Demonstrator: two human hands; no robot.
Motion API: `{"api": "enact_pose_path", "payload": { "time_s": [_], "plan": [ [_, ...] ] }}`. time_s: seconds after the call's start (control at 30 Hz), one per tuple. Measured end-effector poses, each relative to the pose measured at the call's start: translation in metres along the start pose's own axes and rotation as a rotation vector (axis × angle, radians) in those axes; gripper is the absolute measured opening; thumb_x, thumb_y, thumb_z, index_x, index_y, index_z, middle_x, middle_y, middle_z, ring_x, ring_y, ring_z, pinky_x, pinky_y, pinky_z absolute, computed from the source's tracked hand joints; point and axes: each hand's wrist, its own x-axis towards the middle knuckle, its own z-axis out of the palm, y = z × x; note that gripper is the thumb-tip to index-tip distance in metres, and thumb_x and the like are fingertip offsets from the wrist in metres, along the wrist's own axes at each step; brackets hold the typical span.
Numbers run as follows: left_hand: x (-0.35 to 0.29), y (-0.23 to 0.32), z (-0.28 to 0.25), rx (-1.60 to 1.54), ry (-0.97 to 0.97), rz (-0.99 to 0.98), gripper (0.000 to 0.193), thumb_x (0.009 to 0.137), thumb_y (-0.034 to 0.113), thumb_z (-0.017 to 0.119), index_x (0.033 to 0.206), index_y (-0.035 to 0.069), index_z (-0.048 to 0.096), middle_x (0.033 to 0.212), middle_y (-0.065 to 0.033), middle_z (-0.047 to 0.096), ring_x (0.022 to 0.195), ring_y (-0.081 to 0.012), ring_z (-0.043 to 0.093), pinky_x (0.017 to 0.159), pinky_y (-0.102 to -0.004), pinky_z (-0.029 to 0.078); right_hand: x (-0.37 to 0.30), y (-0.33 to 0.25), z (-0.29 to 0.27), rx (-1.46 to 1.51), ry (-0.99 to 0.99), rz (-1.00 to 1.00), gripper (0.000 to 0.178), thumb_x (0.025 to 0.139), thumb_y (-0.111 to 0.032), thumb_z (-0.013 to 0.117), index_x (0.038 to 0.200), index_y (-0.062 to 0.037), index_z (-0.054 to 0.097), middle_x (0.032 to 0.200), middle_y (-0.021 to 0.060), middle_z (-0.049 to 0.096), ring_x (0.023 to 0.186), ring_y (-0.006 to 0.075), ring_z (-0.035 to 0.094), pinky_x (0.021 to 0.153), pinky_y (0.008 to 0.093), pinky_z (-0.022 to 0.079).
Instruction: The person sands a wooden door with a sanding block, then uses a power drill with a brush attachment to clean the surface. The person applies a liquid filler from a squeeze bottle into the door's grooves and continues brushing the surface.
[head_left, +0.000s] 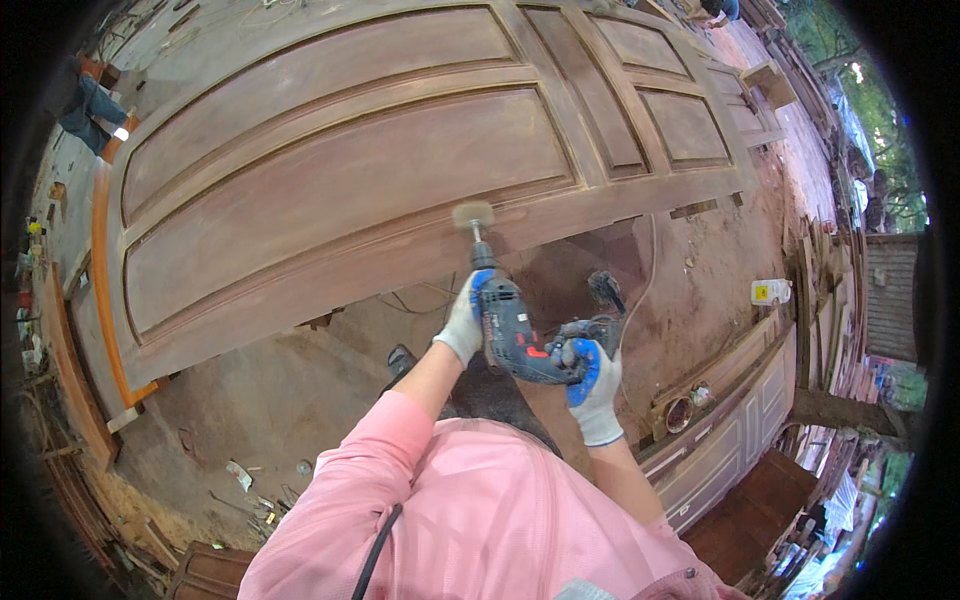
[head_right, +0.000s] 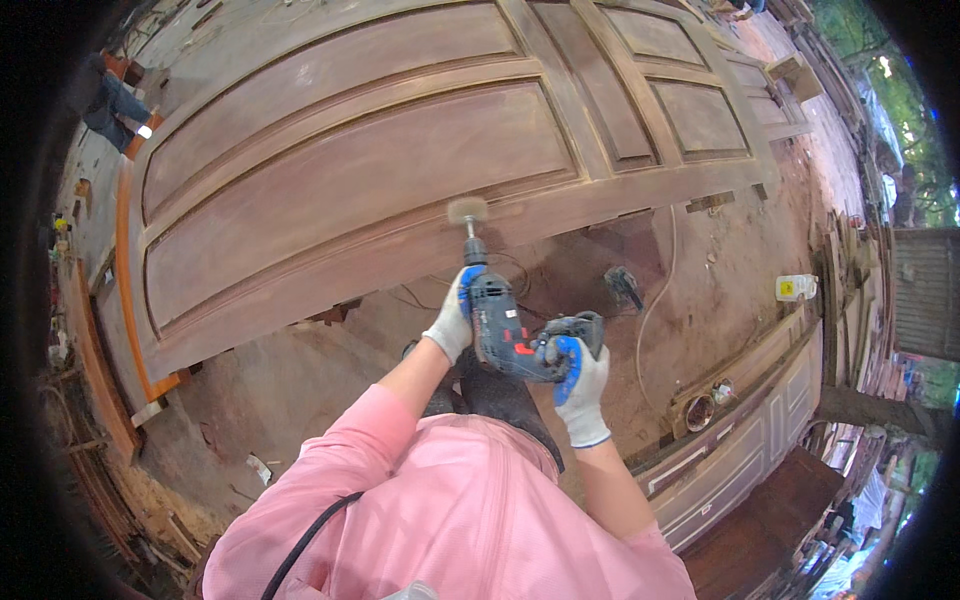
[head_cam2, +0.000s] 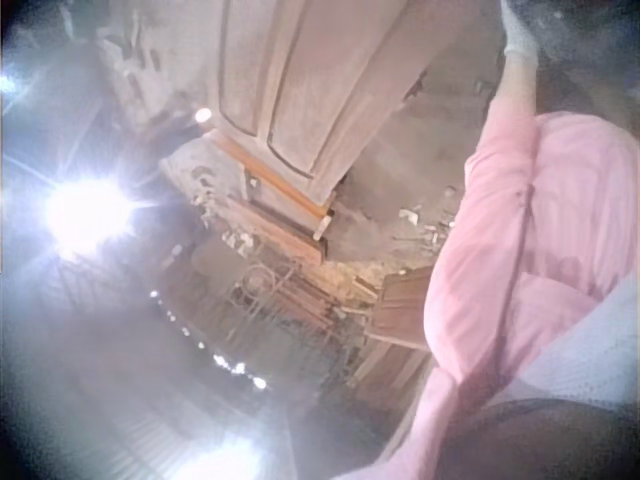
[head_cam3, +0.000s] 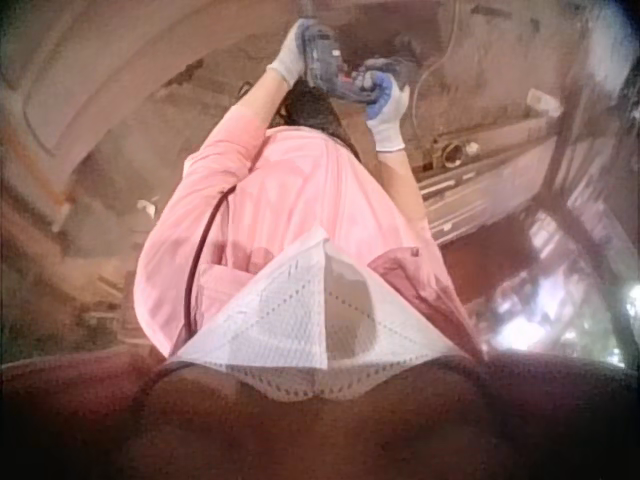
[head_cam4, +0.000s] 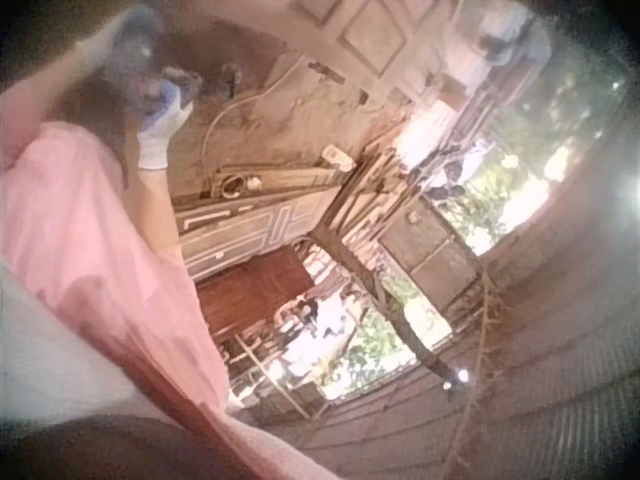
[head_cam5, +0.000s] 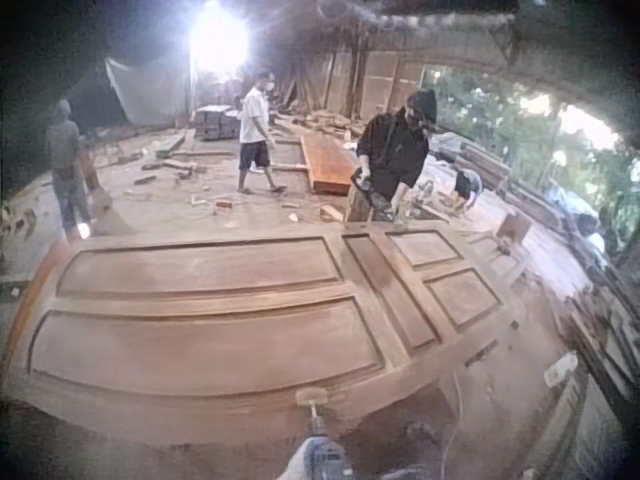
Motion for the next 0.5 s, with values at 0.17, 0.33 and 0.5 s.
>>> {"api": "enact_pose_path", "payload": {
  "time_s": [0.17, 0.33, 0.5],
  "plan": [
    [-0.072, 0.062, -0.064, -0.013, 0.07, 0.185, 0.03, 0.095, 0.042, 0.063, 0.097, 0.012, 0.067, 0.087, -0.0087, 0.073, 0.075, -0.0259, 0.07, 0.075, -0.042, 0.06, -0.025, 0.052, 0.064, -0.07, -0.15, 0.07, 0.027, 0.087, -0.002, 0.058, 0.111, 0.0068, 0.065, 0.081, 0.0119, 0.065, 0.07, 0.0248, 0.064, 0.081, 0.0427, 0.058],
    [-0.158, 0.118, -0.104, -0.019, 0.162, 0.283, 0.032, 0.094, 0.043, 0.06, 0.096, 0.012, 0.068, 0.086, -0.01, 0.073, 0.076, -0.0298, 0.07, 0.076, -0.0451, 0.06, -0.053, 0.11, 0.127, -0.09, -0.31, 0.123, 0.018, 0.089, -0.005, 0.059, 0.101, 0.0034, 0.07, 0.085, 0.0093, 0.07, 0.073, 0.0181, 0.065, 0.07, 0.0321, 0.054],
    [-0.174, 0.138, -0.148, -0.009, 0.147, 0.265, 0.033, 0.093, 0.046, 0.061, 0.094, 0.013, 0.067, 0.085, -0.0095, 0.073, 0.077, -0.0289, 0.071, 0.075, -0.0458, 0.06, -0.069, 0.124, 0.143, -0.121, -0.359, 0.128, 0.018, 0.089, -0.005, 0.06, 0.101, 0.0011, 0.071, 0.091, 0.0091, 0.072, 0.077, 0.0168, 0.067, 0.074, 0.0315, 0.055]
  ]
}}
